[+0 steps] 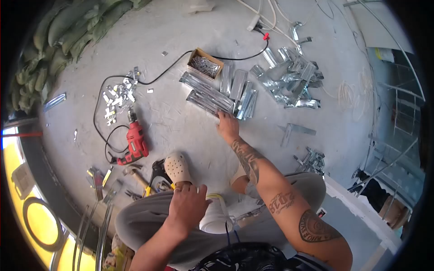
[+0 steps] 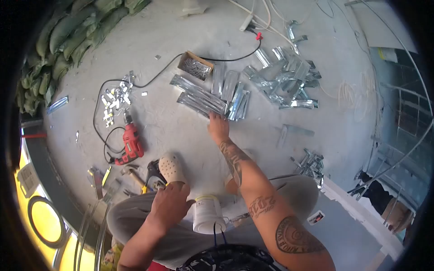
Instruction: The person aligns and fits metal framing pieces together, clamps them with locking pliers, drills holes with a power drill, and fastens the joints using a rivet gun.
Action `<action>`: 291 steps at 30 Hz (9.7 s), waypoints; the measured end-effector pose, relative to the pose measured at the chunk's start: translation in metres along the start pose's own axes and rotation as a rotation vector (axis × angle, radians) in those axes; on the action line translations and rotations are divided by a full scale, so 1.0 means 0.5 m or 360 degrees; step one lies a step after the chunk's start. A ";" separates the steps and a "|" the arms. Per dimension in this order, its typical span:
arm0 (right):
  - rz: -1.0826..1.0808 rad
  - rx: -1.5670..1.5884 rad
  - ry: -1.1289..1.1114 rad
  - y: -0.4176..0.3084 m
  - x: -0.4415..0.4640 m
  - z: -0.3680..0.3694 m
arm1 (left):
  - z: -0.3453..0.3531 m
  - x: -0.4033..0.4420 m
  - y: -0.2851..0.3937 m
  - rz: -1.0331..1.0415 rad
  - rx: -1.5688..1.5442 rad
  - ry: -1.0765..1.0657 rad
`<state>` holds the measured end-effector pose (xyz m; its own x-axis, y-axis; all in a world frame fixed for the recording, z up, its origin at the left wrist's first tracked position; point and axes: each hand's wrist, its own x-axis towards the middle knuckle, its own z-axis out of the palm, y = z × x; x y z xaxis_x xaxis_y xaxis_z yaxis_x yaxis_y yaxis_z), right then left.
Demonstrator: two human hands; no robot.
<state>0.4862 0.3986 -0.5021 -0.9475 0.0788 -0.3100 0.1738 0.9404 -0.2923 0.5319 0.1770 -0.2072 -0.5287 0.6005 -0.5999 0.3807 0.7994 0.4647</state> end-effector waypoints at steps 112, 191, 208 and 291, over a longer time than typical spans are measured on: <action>-0.0468 0.2519 -0.0091 -0.097 -0.332 -0.691 | -0.147 -0.043 0.125 0.0937 -0.1976 0.0880; -0.0864 0.2079 -0.0081 -0.060 -0.321 -0.612 | -0.077 -0.046 0.185 0.0530 -0.2724 -0.0442; -0.0817 0.1915 0.0188 -0.022 -0.322 -0.534 | -0.055 -0.024 0.171 0.0682 -0.2732 -0.0562; -0.0201 0.2292 -0.0344 -0.130 -0.386 -0.624 | -0.069 0.004 0.106 0.0802 0.0446 0.1394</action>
<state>0.5741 0.4254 -0.1410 -0.9412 -0.1495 -0.3028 0.3296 -0.2107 -0.9203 0.5250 0.2200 -0.1613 -0.5818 0.7319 0.3548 0.8125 0.5027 0.2953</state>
